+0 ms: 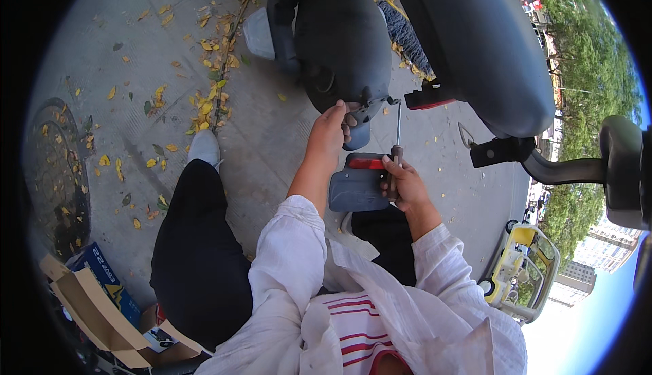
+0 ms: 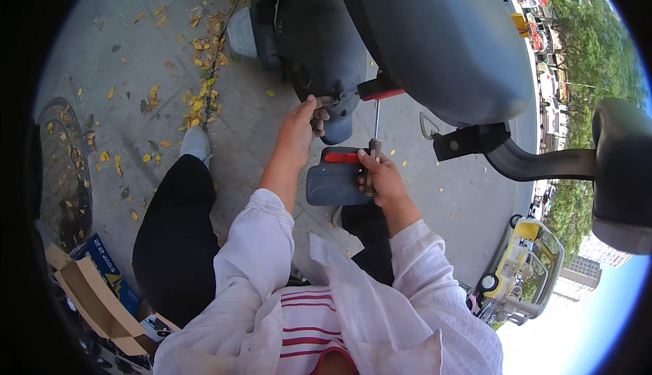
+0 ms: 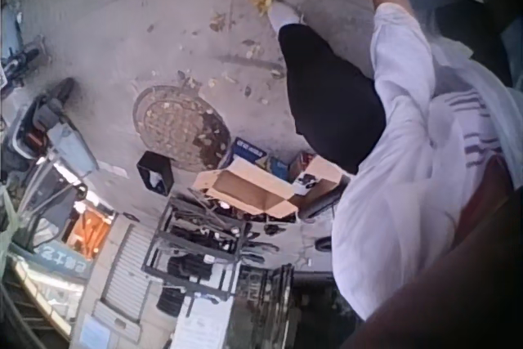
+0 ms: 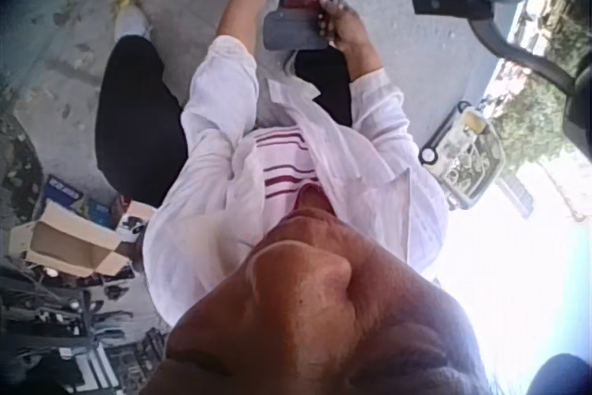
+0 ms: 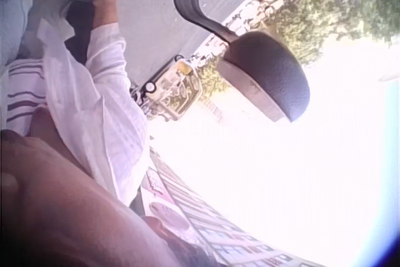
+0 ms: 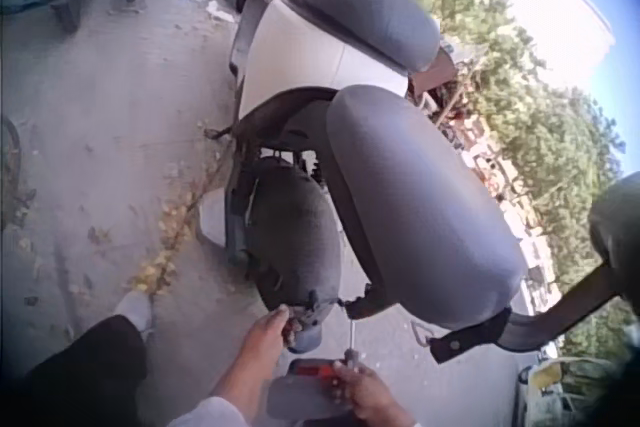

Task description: The person uses a screwdriver to remove screws from the rear reflector and license plate holder of a scooter. They detach the reflector and plate holder, place them on the ground, then reattach them and tighten the screws.

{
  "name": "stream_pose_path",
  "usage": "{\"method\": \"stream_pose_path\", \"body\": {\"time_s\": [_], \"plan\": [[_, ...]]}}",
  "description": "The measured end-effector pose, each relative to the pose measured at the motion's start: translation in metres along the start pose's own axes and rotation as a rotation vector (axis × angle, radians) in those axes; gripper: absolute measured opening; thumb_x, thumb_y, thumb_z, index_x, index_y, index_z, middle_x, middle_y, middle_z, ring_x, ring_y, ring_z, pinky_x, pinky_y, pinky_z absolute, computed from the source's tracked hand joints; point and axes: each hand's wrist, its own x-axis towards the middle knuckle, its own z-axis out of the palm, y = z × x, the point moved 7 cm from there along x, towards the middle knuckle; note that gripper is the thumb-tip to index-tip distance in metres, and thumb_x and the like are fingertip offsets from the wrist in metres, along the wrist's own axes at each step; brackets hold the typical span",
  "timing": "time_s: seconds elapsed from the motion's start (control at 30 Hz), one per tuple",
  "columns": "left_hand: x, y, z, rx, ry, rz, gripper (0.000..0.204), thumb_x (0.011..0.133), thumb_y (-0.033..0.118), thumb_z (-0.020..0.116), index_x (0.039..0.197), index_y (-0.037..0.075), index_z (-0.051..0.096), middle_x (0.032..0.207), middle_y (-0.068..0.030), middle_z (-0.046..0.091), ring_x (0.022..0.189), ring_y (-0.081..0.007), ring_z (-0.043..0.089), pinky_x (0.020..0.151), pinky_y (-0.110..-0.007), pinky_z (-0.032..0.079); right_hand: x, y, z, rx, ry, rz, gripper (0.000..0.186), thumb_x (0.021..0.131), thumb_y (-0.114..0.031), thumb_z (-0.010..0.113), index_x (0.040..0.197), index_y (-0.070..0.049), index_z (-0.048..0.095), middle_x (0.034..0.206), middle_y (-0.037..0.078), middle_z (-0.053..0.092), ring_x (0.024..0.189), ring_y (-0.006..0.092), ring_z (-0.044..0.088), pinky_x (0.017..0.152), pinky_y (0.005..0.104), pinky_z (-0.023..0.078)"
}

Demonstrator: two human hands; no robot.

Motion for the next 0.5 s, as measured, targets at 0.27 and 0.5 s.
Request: {"method": "stream_pose_path", "body": {"time_s": [0.27, 0.5], "plan": [[0.013, -0.010, 0.000, -0.025, 0.003, -0.116, 0.039, 0.097, 0.039, 0.049, 0.098, 0.004, 0.067, 0.076, 0.0039, 0.052, 0.067, -0.0062, 0.043, 0.063, -0.023, 0.037, 0.020, -0.004, 0.020, 0.013, 0.000, 0.055, 0.024, 0.087, -0.029, 0.068, 0.090, -0.011, 0.052, 0.069, -0.001, 0.049, 0.052, 0.0108, 0.051, 0.044, 0.0260, 0.042], [0.014, -0.001, 0.002, -0.103, -0.030, -0.165, 0.034, 0.096, 0.035, 0.052, 0.088, 0.005, 0.067, 0.070, 0.0056, 0.047, 0.063, -0.0058, 0.040, 0.061, -0.022, 0.035, 0.020, -0.009, 0.026, 0.038, 0.010, 0.064, 0.024, 0.088, -0.028, 0.068, 0.090, -0.010, 0.051, 0.073, -0.001, 0.050, 0.051, 0.0108, 0.051, 0.044, 0.0258, 0.042]]}}
